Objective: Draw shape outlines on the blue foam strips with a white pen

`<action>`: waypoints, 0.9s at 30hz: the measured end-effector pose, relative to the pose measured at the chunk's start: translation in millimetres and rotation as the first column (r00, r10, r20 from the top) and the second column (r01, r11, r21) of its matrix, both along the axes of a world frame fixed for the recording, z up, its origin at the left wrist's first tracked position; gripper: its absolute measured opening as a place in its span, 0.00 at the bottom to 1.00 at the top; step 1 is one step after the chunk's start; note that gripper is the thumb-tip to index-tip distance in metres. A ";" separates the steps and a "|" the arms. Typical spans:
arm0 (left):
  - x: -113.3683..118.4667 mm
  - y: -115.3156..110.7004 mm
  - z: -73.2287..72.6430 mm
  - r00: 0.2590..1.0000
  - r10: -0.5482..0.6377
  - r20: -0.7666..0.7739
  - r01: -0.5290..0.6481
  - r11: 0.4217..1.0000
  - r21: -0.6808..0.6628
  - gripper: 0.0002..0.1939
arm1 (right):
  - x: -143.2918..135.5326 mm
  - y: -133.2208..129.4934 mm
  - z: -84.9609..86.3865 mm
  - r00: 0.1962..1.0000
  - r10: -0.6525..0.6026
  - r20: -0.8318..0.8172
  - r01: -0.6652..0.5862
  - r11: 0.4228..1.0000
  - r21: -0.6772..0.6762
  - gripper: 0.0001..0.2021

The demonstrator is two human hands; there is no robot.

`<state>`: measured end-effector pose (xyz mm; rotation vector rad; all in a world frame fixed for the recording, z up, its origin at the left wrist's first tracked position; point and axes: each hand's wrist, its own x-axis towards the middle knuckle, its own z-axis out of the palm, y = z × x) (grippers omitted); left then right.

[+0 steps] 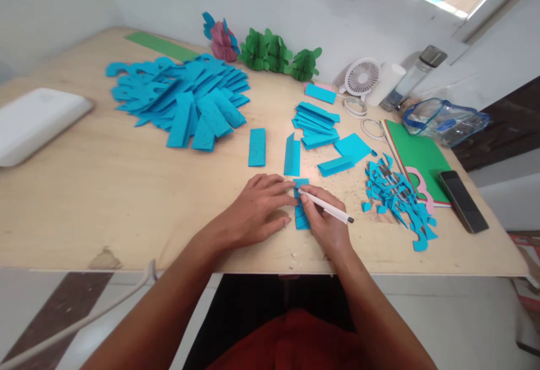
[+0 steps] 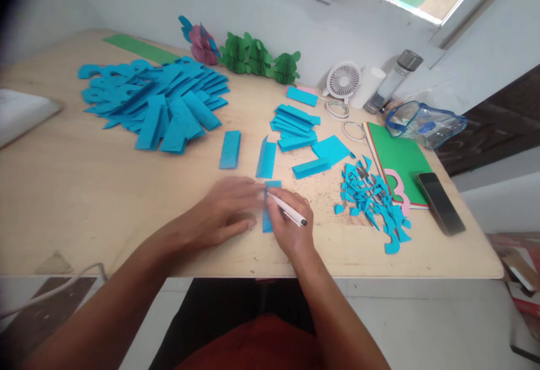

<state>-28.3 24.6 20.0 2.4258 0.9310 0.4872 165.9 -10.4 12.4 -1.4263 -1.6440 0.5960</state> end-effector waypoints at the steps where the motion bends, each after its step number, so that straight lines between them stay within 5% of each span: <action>1: 0.1 0.0 0.2 1.000 -0.001 -0.002 0.001 1.000 -0.001 0.18 | -0.1 0.0 0.1 1.000 0.001 -0.003 -0.001 1.000 -0.001 0.09; 27: 0.1 -0.5 -0.4 1.000 0.009 -0.007 -0.008 1.000 0.004 0.18 | -0.9 -0.5 0.7 1.000 -0.008 -0.008 0.008 1.000 -0.012 0.09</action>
